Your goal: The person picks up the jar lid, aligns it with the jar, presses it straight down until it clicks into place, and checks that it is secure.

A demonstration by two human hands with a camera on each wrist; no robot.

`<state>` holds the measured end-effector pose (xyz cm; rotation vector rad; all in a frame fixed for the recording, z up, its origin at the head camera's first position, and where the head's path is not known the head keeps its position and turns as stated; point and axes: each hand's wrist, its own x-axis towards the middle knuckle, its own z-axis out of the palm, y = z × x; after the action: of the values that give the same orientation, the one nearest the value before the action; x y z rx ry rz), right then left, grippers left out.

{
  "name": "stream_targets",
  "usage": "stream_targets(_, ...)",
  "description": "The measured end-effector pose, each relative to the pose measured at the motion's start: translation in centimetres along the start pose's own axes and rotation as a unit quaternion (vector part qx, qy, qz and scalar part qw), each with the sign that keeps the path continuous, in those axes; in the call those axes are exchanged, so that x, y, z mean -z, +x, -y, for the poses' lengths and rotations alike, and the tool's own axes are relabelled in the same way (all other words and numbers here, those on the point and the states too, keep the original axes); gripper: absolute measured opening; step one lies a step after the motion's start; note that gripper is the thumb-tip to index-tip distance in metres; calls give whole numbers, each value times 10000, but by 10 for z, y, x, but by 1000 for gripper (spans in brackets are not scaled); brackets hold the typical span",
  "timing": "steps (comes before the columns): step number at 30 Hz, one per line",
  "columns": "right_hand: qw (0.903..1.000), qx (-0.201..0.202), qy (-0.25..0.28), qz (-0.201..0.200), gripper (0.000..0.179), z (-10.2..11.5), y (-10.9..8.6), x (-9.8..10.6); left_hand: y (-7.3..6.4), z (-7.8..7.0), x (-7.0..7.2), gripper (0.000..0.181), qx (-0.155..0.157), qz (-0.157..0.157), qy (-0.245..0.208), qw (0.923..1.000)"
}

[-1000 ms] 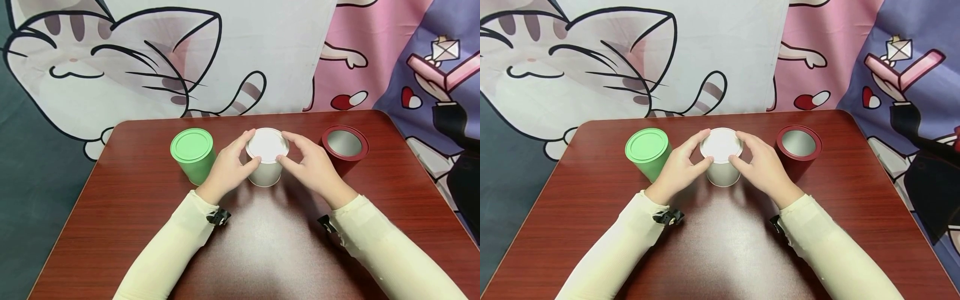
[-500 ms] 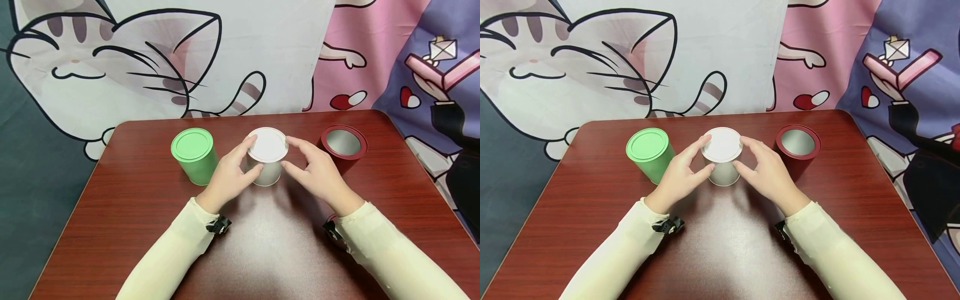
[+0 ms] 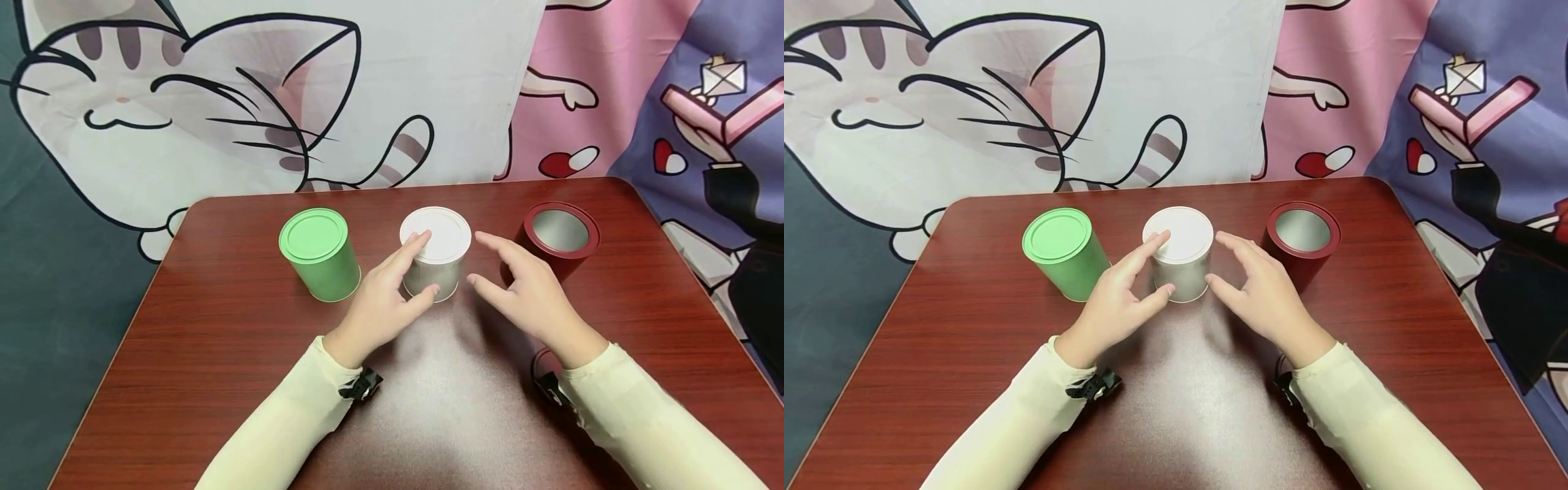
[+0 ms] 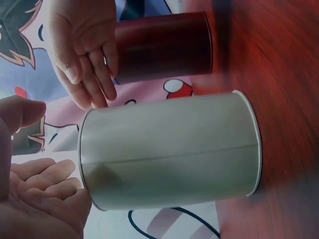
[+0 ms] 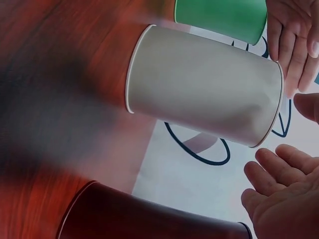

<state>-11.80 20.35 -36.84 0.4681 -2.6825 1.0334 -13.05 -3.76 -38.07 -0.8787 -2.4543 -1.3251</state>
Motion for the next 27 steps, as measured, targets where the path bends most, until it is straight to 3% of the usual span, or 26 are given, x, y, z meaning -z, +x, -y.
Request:
stream_targets(13, 9998, 62, -163, -98, 61, -9, -24, 5, -16, -16, -12, 68, -444, -57, -490, 9978)
stream_targets(21, 9994, 23, -336, -19, 63, -15, -40, 7, -25, -17, -26, 69, -528, 261, -713, 9957)
stream_targets(27, 9992, 42, -388, -1, 63, -21, -51, 7, -31, -20, -34, 73, -356, 557, -784, 9947)
